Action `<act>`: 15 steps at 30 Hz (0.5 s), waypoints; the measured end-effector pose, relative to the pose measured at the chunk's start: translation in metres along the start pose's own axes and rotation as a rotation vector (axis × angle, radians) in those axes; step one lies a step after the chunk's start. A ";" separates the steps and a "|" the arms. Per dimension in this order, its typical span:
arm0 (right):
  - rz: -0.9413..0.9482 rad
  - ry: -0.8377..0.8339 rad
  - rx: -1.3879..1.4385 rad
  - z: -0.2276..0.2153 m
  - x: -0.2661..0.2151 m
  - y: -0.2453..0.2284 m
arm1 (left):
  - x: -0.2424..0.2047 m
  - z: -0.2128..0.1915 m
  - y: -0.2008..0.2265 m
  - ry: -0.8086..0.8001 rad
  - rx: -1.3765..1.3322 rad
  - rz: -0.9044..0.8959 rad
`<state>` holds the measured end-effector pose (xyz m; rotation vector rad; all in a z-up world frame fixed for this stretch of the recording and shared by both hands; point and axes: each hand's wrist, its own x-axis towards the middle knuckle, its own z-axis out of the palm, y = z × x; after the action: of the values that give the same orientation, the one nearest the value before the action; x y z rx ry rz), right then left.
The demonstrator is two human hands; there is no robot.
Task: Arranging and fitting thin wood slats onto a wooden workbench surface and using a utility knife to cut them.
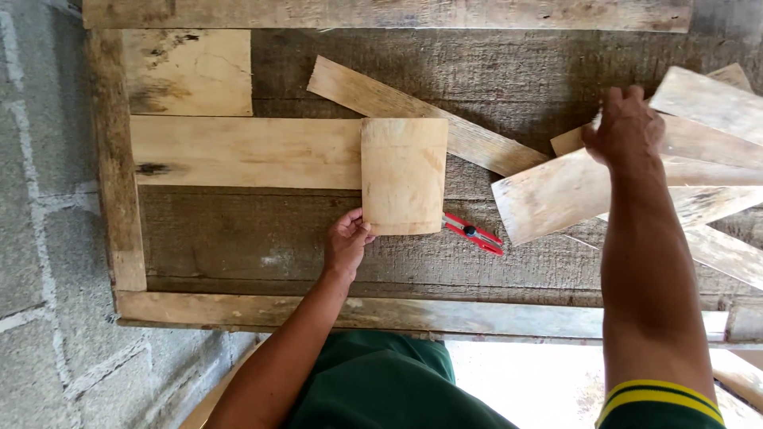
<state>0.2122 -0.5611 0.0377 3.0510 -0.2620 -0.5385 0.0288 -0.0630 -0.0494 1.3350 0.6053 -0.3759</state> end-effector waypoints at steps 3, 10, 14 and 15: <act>-0.007 0.070 -0.054 -0.010 -0.013 0.001 | 0.003 0.000 -0.002 0.022 0.024 -0.015; 0.076 0.419 0.054 -0.025 -0.084 0.022 | 0.011 -0.021 -0.024 -0.017 -0.046 0.028; 0.064 0.492 0.231 -0.042 -0.116 0.015 | 0.018 -0.042 -0.032 0.024 -0.116 0.051; 0.067 0.509 0.276 -0.047 -0.126 0.014 | 0.020 -0.048 -0.034 0.037 -0.119 0.054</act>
<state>0.1090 -0.5535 0.1252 3.2805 -0.4427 0.3082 0.0160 -0.0219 -0.0938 1.2438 0.6118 -0.2682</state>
